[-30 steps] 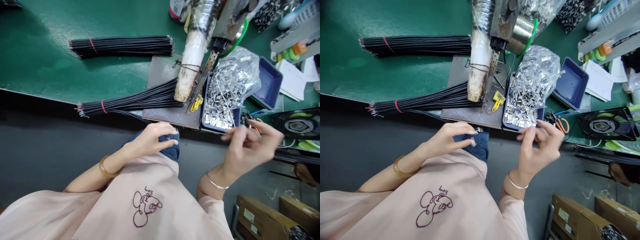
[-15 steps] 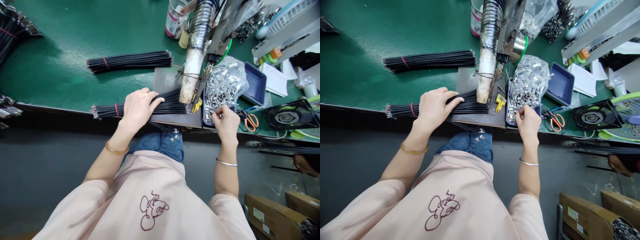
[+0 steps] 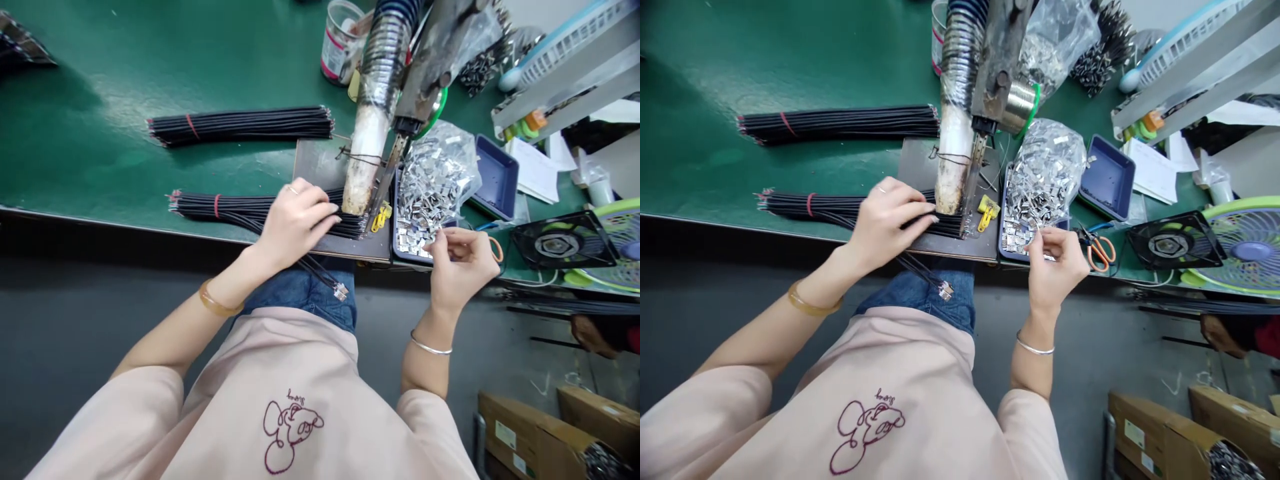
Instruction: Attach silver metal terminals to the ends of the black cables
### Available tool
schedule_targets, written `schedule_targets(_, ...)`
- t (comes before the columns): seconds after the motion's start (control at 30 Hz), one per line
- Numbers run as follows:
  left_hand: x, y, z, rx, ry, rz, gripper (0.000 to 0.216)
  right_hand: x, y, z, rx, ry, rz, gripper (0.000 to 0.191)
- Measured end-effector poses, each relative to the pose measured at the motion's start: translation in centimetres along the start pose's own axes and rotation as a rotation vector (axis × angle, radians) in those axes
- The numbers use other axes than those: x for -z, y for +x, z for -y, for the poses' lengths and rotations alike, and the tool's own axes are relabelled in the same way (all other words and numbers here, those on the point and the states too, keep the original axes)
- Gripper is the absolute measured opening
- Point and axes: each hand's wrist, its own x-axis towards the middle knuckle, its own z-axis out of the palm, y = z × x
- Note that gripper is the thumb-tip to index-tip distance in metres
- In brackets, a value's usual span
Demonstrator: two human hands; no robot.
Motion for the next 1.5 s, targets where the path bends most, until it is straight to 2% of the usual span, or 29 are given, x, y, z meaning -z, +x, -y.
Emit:
schedule_targets(0.1,-1.0,0.1,-2.0,-0.013,0.054,0.067,0.02,-0.4,-1.1,2.0,-0.059,0.266,0.072,0.02)
schedule_targets(0.2,-1.2,-0.4,-2.7,-0.013,-0.024,0.042,0.019,-0.8,-2.7,3.2,-0.085,0.407,0.191,0.02)
schedule_targets(0.27,-1.0,-1.0,-2.7,-0.031,-0.114,0.012,0.019,-1.2,-3.7,3.5,-0.051,0.354,0.176,0.016)
schedule_targets(0.43,-0.3,-1.9,-3.6,-0.064,-0.243,-0.089,0.017,-2.4,-5.1,3.6,0.155,0.124,0.029,0.007)
schedule_targets(0.6,0.0,-1.9,-5.5,-0.127,-0.222,-0.035,0.019,-2.8,-5.6,3.5,0.045,0.168,0.15,0.007)
schedule_targets(0.77,0.0,-1.5,-6.2,0.068,-0.462,0.037,0.015,-3.2,-6.1,3.1,-0.146,0.35,0.339,0.008)
schedule_targets(0.87,0.0,-1.4,-6.1,0.197,-0.58,0.121,0.016,-3.6,-6.3,3.2,-0.194,0.445,0.402,0.005)
schedule_targets(1.0,0.0,-1.6,-5.9,0.257,-0.645,0.142,0.012,-4.0,-6.3,3.4,-0.214,0.467,0.399,0.004)
schedule_targets(1.17,0.0,-1.8,-5.7,0.244,-0.682,0.117,0.008,-4.0,-6.2,3.5,-0.205,0.454,0.427,0.005)
schedule_targets(1.23,0.0,-1.8,-5.6,0.209,-0.671,0.13,0.009,-3.8,-6.2,3.8,-0.153,0.406,0.43,0.004)
schedule_targets(1.37,0.0,-1.8,-5.5,0.041,-0.557,0.148,0.015,-3.3,-6.3,4.2,0.034,0.228,0.359,0.009)
schedule_targets(1.43,0.1,-1.8,-5.5,0.032,-0.522,0.162,0.018,-3.4,-6.5,4.1,-0.006,0.264,0.369,0.007)
schedule_targets(1.5,0.1,-1.7,-5.5,0.12,-0.585,0.191,0.019,-3.6,-6.7,3.8,-0.093,0.332,0.391,0.005)
